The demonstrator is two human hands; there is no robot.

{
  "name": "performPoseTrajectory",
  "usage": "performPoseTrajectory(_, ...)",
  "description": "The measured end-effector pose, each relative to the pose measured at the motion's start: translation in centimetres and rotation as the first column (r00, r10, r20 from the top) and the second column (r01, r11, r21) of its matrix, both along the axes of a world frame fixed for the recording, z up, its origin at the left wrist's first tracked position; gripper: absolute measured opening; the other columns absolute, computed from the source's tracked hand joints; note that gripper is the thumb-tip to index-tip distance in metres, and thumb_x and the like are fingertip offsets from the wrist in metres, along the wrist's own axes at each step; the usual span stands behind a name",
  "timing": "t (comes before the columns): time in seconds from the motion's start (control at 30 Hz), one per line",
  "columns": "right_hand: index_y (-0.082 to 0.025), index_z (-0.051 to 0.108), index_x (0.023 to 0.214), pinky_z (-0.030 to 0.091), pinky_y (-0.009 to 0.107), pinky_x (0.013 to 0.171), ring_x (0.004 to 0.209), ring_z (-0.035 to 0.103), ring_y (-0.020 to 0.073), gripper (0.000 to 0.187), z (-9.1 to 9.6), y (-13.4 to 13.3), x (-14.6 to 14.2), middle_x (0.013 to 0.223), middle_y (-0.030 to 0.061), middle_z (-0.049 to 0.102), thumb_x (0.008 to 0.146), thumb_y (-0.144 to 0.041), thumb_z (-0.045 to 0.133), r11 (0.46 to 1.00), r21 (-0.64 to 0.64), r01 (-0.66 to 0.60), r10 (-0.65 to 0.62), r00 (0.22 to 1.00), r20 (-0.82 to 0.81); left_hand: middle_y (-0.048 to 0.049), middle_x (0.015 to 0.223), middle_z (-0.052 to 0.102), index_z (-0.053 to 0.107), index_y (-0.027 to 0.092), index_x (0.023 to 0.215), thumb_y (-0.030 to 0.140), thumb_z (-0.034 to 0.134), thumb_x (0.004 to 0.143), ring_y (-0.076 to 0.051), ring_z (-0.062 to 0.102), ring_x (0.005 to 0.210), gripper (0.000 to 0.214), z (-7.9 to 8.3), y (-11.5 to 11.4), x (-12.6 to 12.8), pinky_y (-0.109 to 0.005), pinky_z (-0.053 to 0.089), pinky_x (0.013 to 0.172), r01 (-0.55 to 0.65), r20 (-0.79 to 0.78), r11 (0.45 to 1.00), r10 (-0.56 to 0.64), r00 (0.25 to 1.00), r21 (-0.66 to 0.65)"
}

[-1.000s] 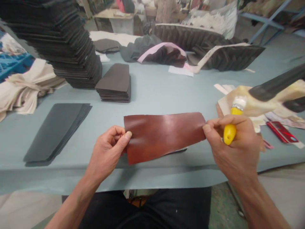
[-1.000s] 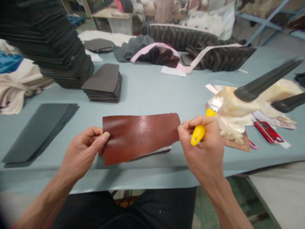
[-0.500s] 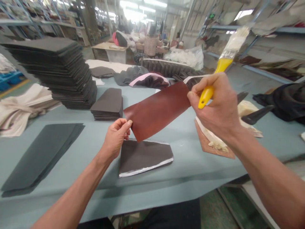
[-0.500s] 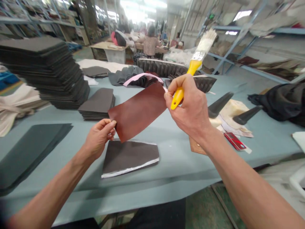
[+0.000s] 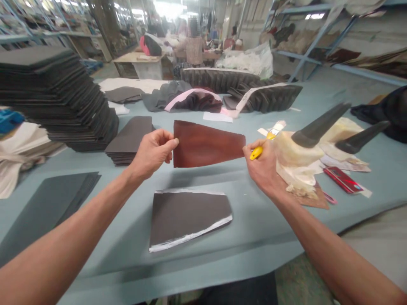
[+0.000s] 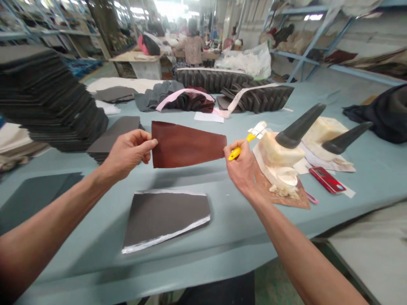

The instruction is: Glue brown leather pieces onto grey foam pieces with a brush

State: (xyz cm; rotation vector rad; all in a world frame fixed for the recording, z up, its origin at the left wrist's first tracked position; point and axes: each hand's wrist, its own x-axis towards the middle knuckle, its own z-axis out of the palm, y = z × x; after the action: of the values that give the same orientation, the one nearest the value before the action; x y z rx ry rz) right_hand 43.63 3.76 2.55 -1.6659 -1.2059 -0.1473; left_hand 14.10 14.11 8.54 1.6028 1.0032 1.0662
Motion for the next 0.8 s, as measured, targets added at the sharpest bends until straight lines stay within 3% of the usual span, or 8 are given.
performPoseTrajectory(0.13, -0.025, 0.05, 0.095, 0.046, 0.029, 0.068, 0.07, 0.056, 0.0156, 0.025, -1.3, -0.1, 0.4, 0.082, -0.0013, 0.061, 0.09, -0.048, 0.061, 0.998, -0.067, -0.005, 0.0, 0.998, -0.062, 0.0012, 0.054, 0.064, 0.062, 0.019, 0.074, 0.019, 0.075, 0.08, -0.014, 0.061, 0.048, 0.015, 0.1, 1.1, 1.6, -0.023, 0.051, 0.048, 0.014, -0.082, 1.0, -0.014, 0.996, -0.012)
performPoseTrajectory(0.27, -0.025, 0.052, 0.095, 0.047, 0.028, 0.068, 0.068, 0.052, 0.0146, 0.023, -1.6, -0.5, 1.1, 0.08, -0.0023, 0.06, 0.089, -0.045, 0.062, 0.994, -0.109, 0.006, -0.015, 0.997, -0.08, 0.0008, 0.058, 0.065, 0.063, 0.02, 0.074, 0.019, 0.075, 0.081, -0.016, 0.064, 0.052, 0.014, 0.6, 1.6, 2.6, -0.025, 0.05, 0.05, 0.037, -0.159, 0.998, -0.029, 0.987, 0.05)
performPoseTrajectory(0.37, -0.025, 0.051, 0.095, 0.048, 0.029, 0.069, 0.07, 0.054, 0.015, 0.021, -1.9, -0.4, 1.4, 0.081, -0.0017, 0.061, 0.088, -0.042, 0.063, 0.993, -0.112, 0.03, -0.04, 0.995, -0.09, 0.0018, 0.058, 0.064, 0.064, 0.021, 0.077, 0.021, 0.075, 0.084, -0.015, 0.061, 0.051, 0.013, 2.1, 2.2, 3.3, -0.025, 0.047, 0.05, 0.092, -0.228, 0.988, -0.062, 0.972, 0.123)
performPoseTrajectory(0.5, -0.026, 0.048, 0.092, 0.049, 0.032, 0.069, 0.07, 0.057, 0.0169, 0.023, -2.7, -0.4, 1.1, 0.081, -0.0005, 0.063, 0.086, -0.045, 0.061, 0.996, -0.069, 0.058, -0.065, 0.993, -0.1, 0.0054, 0.057, 0.06, 0.067, 0.019, 0.079, 0.018, 0.075, 0.087, -0.009, 0.053, 0.051, 0.011, 5.4, 3.8, 4.7, -0.019, 0.039, 0.05, 0.187, -0.329, 0.96, -0.111, 0.938, 0.209)
performPoseTrajectory(0.6, -0.026, 0.049, 0.093, 0.052, 0.035, 0.072, 0.071, 0.06, 0.0186, 0.026, -3.0, -1.5, 0.5, 0.082, 0.0009, 0.065, 0.087, -0.048, 0.061, 0.998, -0.016, 0.062, -0.063, 0.994, -0.094, 0.0067, 0.064, 0.062, 0.071, 0.01, 0.087, 0.015, 0.072, 0.089, -0.004, 0.054, 0.057, 0.006, 7.9, 5.1, 6.1, -0.015, 0.039, 0.062, 0.273, -0.462, 0.939, -0.15, 0.874, 0.211)
performPoseTrajectory(0.67, -0.026, 0.05, 0.093, 0.054, 0.036, 0.073, 0.073, 0.064, 0.0191, 0.026, -2.7, -2.8, 0.0, 0.083, 0.0015, 0.068, 0.087, -0.048, 0.062, 0.999, 0.021, 0.049, -0.047, 0.995, -0.084, 0.0066, 0.069, 0.062, 0.073, 0.001, 0.097, 0.015, 0.064, 0.093, -0.004, 0.061, 0.066, 0.017, 9.0, 5.9, 7.0, -0.019, 0.042, 0.073, 0.327, -0.576, 0.914, -0.136, 0.806, 0.241)
performPoseTrajectory(0.73, -0.026, 0.051, 0.092, 0.056, 0.036, 0.075, 0.073, 0.066, 0.0187, 0.025, -2.0, -4.8, -0.5, 0.083, 0.0013, 0.07, 0.087, -0.045, 0.066, 0.998, 0.052, 0.027, -0.024, 0.998, -0.062, 0.0059, 0.07, 0.061, 0.074, -0.005, 0.1, 0.016, 0.058, 0.094, -0.009, 0.067, 0.076, 0.027, 9.7, 6.8, 7.7, -0.024, 0.043, 0.078, 0.34, -0.675, 0.887, -0.046, 0.737, 0.312)
performPoseTrajectory(0.8, -0.026, 0.052, 0.09, 0.057, 0.034, 0.074, 0.071, 0.067, 0.0171, 0.023, -1.1, -7.1, -1.0, 0.083, -0.0001, 0.071, 0.087, -0.038, 0.071, 0.997, 0.078, -0.001, 0.002, 1.0, -0.02, 0.0039, 0.072, 0.065, 0.077, 0.0, 0.096, 0.019, 0.06, 0.091, -0.014, 0.071, 0.083, 0.026, 10.1, 7.7, 8.0, -0.022, 0.046, 0.075, 0.33, -0.728, 0.854, 0.079, 0.681, 0.401)
